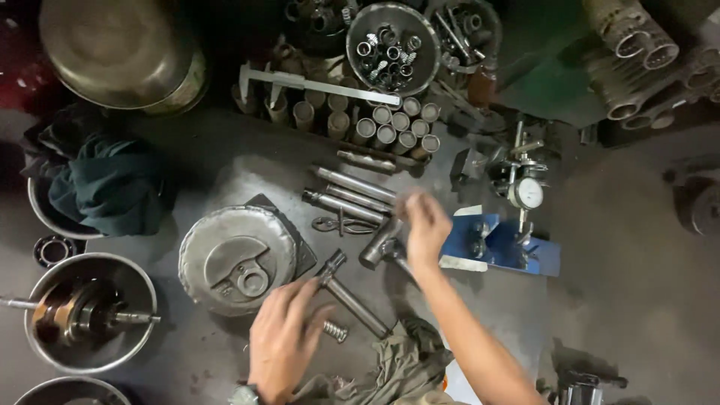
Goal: The person kneels at a metal plate on the workshop floor and assembles small engine parts. They fit a piston onto a crankshaft, tap a component into place with a mallet, wipe parts with a cloth, and use a wrench to tighten the assembly.
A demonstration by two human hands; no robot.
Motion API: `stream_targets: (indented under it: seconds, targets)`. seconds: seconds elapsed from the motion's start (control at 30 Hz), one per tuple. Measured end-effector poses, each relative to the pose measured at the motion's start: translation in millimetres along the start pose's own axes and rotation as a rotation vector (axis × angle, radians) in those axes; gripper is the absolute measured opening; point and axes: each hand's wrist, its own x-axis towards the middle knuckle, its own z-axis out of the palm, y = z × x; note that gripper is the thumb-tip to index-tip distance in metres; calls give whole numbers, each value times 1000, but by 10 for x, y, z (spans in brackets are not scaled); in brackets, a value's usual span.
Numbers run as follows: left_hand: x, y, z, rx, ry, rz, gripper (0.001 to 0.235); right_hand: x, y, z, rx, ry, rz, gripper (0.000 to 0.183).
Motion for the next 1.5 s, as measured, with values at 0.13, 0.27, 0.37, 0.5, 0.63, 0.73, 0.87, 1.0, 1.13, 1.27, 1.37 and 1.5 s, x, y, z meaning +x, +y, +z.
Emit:
stream_targets:
  seconds: [0.13, 0.27, 0.37, 0.5, 0.63, 0.73, 0.87, 1.0, 1.13, 1.27, 1.37, 1.5]
  targets:
    - [-355, -191, -70, 2, 141, -266, 42, 948, 680, -183, 209, 348, -142, 23]
    - [-1046, -724, -59, 89, 258, -318, 41, 1486, 1330, -333, 91, 457, -201, 24]
    - [-1534, -1240, -14, 50, 386, -361, 36, 1693, 1480, -373, 123, 453, -244, 25]
    - [-1212, -947, -268, 180, 406, -372, 35, 1652, 1429, -430, -388, 420, -314, 29]
    - [-642, -330, -485, 188, 390, -472, 39, 627, 683, -146, -269, 197, -297, 25]
    - [-512, -417, -435, 183, 342, -367, 52, -372, 145, 89, -344, -194, -213, 31]
    - [-345, -551, -452, 221, 242, -286, 88, -804, -862, 782, -355, -743, -613, 60]
    - [-207, -736, -473, 203, 111, -238, 108, -701, -1187, 1238, -580, -1078, -766, 102]
    - [-202, -937, -528, 145, 48, -196, 109, -640, -1211, 1421, -673, -1297, -679, 112]
    - [-165, -1071, -584, 24, 79, -180, 110, -586, -1072, 1425, -625, -1249, -619, 107]
    - [-166, -1204, -547, -59, 165, -151, 108, -560, -1026, 1439, -442, -1247, -337, 104]
    - [-132, -1319, -457, -27, 140, -204, 106, -509, -1031, 1504, -553, -1165, -708, 108]
